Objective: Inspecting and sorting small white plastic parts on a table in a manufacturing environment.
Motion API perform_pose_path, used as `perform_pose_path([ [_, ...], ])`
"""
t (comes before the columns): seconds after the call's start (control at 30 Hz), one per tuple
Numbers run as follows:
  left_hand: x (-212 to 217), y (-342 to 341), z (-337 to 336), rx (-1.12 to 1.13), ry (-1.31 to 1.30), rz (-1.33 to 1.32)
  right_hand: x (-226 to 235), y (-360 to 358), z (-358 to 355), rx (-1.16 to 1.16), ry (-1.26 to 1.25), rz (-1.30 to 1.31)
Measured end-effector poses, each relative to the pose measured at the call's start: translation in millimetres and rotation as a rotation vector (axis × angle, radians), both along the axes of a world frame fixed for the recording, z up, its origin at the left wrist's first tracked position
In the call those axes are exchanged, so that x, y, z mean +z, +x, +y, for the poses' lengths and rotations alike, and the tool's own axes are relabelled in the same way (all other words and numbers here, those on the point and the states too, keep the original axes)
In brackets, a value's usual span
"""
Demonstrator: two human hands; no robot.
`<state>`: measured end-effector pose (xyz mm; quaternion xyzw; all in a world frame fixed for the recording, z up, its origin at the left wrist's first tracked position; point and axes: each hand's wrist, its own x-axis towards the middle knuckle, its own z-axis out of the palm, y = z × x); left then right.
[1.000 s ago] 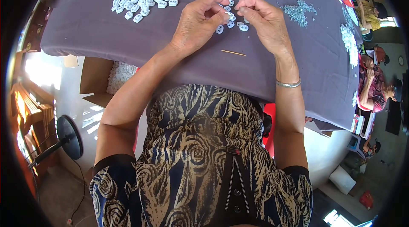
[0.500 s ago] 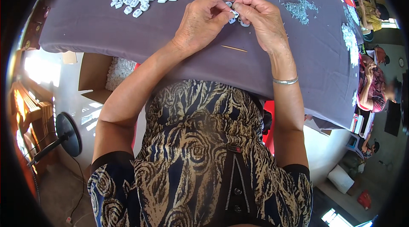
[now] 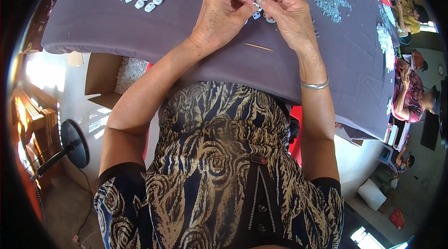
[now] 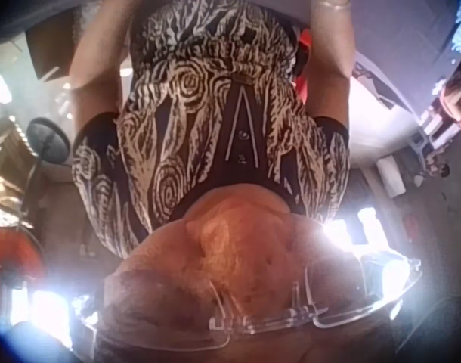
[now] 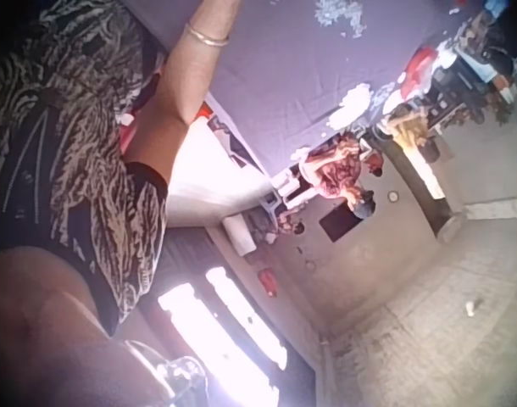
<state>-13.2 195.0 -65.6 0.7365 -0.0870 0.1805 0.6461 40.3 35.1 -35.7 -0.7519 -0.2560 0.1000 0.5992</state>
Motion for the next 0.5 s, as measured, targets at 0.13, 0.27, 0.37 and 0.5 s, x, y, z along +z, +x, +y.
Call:
perform_pose_path([
  [0.13,-1.6,0.1,-1.7,0.011,0.018,0.034,-2.5,0.8,-0.1,-0.007,-0.07,-0.112],
  [0.27,-5.9,0.6,-2.4,-0.014,-0.096,0.012,-4.5,-1.2,4.3,-0.026,-0.036,-0.13],
  [0.37,-5.7,1.0,-5.7,0.047,-0.062,0.028,-6.5,-1.1,6.1,-0.061,-0.065,-0.184],
  [0.5,-7.8,2.5,-6.1,0.034,-0.14,0.03,-9.7,0.0,6.3,-0.066,-0.048,-0.164],
])
